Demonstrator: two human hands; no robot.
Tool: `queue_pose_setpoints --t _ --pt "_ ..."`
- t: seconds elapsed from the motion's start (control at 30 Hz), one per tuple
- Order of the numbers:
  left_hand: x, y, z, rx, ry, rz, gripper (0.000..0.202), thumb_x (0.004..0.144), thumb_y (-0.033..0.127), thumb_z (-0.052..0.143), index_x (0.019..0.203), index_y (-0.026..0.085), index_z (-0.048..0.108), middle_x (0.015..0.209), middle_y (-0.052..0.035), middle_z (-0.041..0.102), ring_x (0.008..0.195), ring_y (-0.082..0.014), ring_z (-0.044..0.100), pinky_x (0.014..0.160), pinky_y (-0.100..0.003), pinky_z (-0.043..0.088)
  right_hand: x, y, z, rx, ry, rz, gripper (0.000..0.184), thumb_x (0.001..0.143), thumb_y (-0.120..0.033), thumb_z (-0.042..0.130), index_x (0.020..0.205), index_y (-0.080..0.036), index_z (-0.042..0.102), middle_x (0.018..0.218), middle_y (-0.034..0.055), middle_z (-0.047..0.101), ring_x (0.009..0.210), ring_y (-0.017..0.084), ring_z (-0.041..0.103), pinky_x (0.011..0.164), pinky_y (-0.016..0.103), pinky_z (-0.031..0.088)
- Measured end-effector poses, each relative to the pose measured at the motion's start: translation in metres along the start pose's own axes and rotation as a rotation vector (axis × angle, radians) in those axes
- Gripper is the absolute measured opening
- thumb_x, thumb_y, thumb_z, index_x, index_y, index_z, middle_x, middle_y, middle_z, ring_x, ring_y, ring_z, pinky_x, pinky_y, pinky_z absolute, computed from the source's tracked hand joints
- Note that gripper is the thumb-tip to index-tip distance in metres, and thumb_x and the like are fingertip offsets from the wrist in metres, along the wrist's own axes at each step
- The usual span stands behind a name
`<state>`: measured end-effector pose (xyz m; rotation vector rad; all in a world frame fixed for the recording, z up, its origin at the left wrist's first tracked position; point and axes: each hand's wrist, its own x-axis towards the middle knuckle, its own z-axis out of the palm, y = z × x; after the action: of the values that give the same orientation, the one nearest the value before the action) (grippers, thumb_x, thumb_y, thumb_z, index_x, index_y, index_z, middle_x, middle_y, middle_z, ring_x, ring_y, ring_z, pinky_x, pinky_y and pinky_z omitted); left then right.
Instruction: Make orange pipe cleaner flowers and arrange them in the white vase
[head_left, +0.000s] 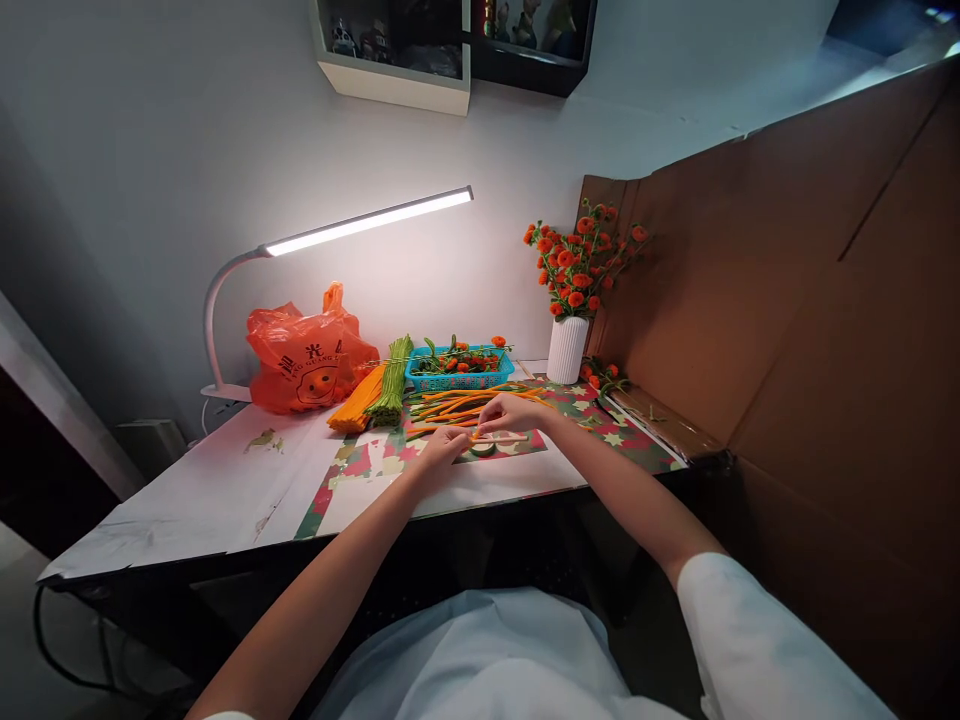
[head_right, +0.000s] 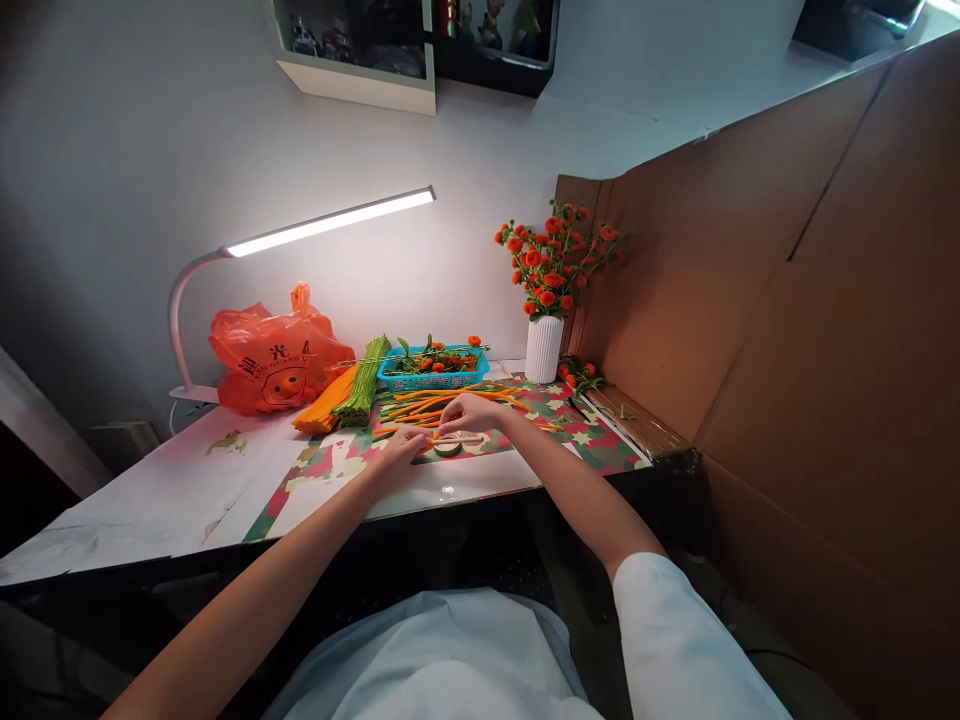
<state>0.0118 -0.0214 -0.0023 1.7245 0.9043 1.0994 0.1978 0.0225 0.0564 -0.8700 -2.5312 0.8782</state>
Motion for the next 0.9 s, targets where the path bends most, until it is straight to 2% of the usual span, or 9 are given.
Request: queue_pose_setpoints --t 0.07,0.13,0.2,0.3,0.4,0.6,0.73,0.9 --pt "0.0 -0.002 -0.001 0.092 -0.048 0.05 0.027 0.067 0.034 0.048 0.048 0.02 0.033 0.05 0.0051 0.024 0.051 -0.0089 0.018 0.051 -0.025 0.012 0.001 -0.008 -0.002 -0.101 0.003 -0.011 0.021 0.077 -0.032 0.063 0.073 -0.012 0.07 0.057 -0.0021 0.056 0.052 0.007 0.039 0.05 0.021 0.026" --pt "0.0 -0.004 -0.003 0.17 -0.06 0.088 0.028 0.07 0.034 0.048 0.05 0.019 0.036 0.051 0.005 0.026 0.051 -0.0092 0.021 0.051 -0.025 0.014 0.0 -0.018 0.001 -0.252 0.089 -0.032 0.014 0.076 -0.022 0.061 0.07 -0.013 0.07 0.057 -0.0017 0.057 0.053 0.008 0.041 0.052 0.022 0.026" --pt "0.0 -0.004 -0.003 0.242 -0.02 0.108 0.027 0.073 0.034 0.05 0.053 0.018 0.044 0.051 0.0046 0.031 0.051 -0.0099 0.026 0.052 -0.024 0.017 -0.003 -0.028 0.008 -0.433 0.198 -0.065 0.011 0.074 -0.014 0.061 0.067 -0.014 0.069 0.06 -0.0006 0.06 0.055 0.008 0.043 0.056 0.023 0.026" --pt "0.001 -0.003 -0.001 0.322 0.062 0.124 0.021 0.077 0.035 0.052 0.067 0.018 0.059 0.055 0.0031 0.047 0.054 -0.0123 0.037 0.054 -0.023 0.025 -0.008 -0.036 0.02 -0.651 0.288 -0.105 0.013 0.074 -0.011 0.059 0.064 -0.014 0.067 0.068 0.0025 0.066 0.061 0.011 0.049 0.063 0.026 0.026" --pt "0.001 -0.003 0.001 0.352 0.088 0.151 0.021 0.081 0.035 0.051 0.079 0.019 0.065 0.063 0.001 0.058 0.058 -0.0147 0.046 0.059 -0.024 0.032 -0.012 -0.035 0.031 -0.738 0.329 -0.094 0.015 0.078 -0.013 0.056 0.066 -0.014 0.065 0.071 0.0049 0.067 0.067 0.014 0.053 0.067 0.029 0.025" --pt "0.001 -0.004 0.004 0.383 0.207 0.174 0.02 0.085 0.032 0.049 0.087 0.021 0.065 0.076 -0.002 0.066 0.068 -0.0173 0.055 0.068 -0.026 0.036 -0.016 -0.023 0.05 -0.703 0.522 -0.034 0.02 0.087 -0.017 0.05 0.074 -0.015 0.066 0.078 0.0064 0.068 0.075 0.015 0.057 0.072 0.03 0.026" --pt "0.002 -0.005 0.003 0.41 0.263 0.169 0.019 0.086 0.033 0.049 0.085 0.021 0.063 0.068 -0.0003 0.061 0.061 -0.0164 0.05 0.064 -0.025 0.033 -0.011 -0.02 0.061 -0.569 0.653 0.039 0.019 0.087 -0.02 0.053 0.075 -0.016 0.066 0.077 0.0046 0.069 0.075 0.015 0.058 0.073 0.028 0.029" --pt "0.002 -0.005 0.002 0.377 0.286 0.148 0.017 0.082 0.035 0.053 0.076 0.022 0.061 0.062 0.0006 0.056 0.059 -0.0168 0.046 0.062 -0.025 0.03 -0.001 -0.022 0.069 -0.322 0.758 0.199 0.016 0.083 -0.024 0.058 0.073 -0.016 0.067 0.071 0.0043 0.069 0.066 0.014 0.058 0.063 0.025 0.034"
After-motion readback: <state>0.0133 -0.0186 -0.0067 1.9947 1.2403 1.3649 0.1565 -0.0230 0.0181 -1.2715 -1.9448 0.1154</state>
